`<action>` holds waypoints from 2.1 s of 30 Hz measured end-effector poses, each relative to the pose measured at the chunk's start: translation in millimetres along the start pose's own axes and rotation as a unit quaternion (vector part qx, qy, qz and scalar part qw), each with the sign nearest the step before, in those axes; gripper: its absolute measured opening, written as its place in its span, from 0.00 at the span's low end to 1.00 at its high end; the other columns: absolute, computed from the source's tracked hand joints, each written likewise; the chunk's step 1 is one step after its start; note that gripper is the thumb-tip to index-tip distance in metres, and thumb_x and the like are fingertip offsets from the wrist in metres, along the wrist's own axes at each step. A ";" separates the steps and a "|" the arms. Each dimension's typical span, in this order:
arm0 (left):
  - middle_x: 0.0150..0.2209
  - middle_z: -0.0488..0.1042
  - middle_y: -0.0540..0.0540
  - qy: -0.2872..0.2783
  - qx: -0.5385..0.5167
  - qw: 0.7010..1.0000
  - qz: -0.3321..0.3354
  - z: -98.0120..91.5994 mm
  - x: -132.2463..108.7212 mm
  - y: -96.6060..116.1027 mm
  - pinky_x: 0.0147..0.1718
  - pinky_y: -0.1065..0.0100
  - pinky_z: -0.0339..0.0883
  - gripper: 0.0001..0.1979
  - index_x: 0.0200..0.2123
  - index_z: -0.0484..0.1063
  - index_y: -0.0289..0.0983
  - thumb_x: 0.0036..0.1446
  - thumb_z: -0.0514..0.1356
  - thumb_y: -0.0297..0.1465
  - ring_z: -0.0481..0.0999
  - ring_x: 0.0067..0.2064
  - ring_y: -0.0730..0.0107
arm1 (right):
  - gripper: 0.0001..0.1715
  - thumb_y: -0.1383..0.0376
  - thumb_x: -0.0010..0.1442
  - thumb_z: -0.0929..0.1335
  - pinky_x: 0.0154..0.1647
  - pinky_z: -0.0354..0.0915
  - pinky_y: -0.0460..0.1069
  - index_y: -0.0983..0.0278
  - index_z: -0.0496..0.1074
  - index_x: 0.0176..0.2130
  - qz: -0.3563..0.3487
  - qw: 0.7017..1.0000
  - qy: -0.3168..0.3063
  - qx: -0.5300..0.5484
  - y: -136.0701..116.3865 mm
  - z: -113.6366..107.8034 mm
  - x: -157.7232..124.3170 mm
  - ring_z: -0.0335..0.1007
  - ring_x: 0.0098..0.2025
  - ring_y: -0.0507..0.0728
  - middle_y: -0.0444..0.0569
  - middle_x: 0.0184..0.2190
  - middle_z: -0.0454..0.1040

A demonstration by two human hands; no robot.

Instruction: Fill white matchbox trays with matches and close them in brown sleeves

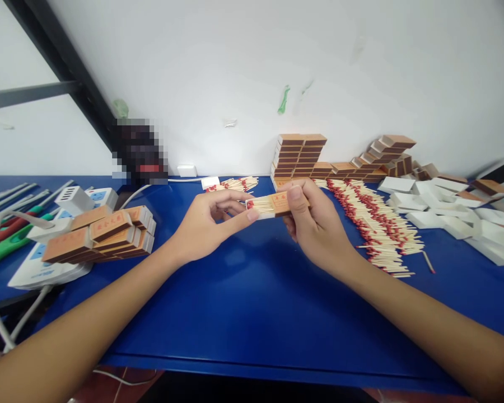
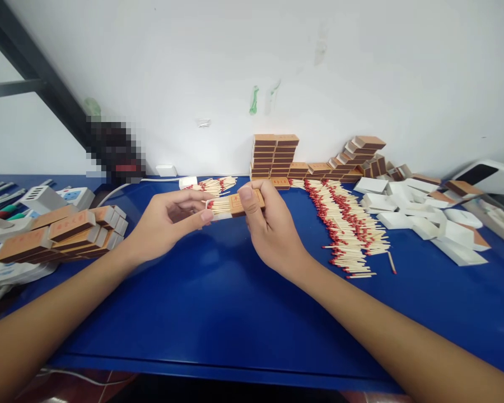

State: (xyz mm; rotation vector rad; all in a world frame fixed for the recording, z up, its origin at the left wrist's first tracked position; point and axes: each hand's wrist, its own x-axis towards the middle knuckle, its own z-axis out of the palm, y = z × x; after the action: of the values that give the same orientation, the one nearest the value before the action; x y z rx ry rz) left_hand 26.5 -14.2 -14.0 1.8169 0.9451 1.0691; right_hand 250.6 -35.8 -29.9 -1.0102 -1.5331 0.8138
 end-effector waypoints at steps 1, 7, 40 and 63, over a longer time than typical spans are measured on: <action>0.35 0.85 0.44 -0.008 -0.007 1.000 -0.015 0.9 -0.3 0.5 0.33 0.68 0.75 0.23 0.50 0.85 0.36 0.60 0.74 0.47 0.81 0.34 0.67 | 0.28 0.36 0.74 0.63 0.24 0.59 0.52 0.56 0.67 0.43 0.002 1.000 -0.003 -0.003 -0.3 0.6 -0.6 0.59 0.24 0.55 0.41 0.25 0.63; 0.33 0.81 0.46 -0.044 0.002 0.998 -0.043 7.9 -2.2 3.1 0.28 0.69 0.68 0.18 0.41 0.85 0.36 0.60 0.73 0.45 0.74 0.30 0.71 | 0.28 0.36 0.74 0.64 0.25 0.58 0.51 0.57 0.68 0.45 0.012 0.999 -0.045 -0.013 -1.5 4.0 -5.6 0.61 0.27 0.54 0.41 0.26 0.64; 0.22 0.77 0.48 -0.119 -0.022 0.990 -0.068 9.1 -5.1 7.0 0.24 0.71 0.67 0.28 0.28 0.72 0.38 0.71 0.61 0.55 0.73 0.23 0.73 | 0.26 0.37 0.75 0.64 0.23 0.59 0.50 0.56 0.65 0.46 0.030 0.999 -0.037 0.018 -2.1 7.0 -6.3 0.60 0.22 0.52 0.37 0.24 0.64; 0.33 0.79 0.50 -0.087 -0.077 0.992 -0.054 15.0 -8.7 3.7 0.32 0.67 0.73 0.30 0.64 0.73 0.38 0.66 0.70 0.47 0.77 0.29 0.71 | 0.29 0.35 0.71 0.66 0.17 0.59 0.49 0.56 0.66 0.43 0.085 0.995 -0.019 0.050 3.1 2.2 0.2 0.62 0.20 0.53 0.37 0.22 0.63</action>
State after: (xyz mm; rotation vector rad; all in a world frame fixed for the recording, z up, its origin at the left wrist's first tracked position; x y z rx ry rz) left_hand 37.7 -27.3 -18.1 1.6827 0.8239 0.8778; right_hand 249.1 -34.3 -33.0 -1.0667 -1.4353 1.0247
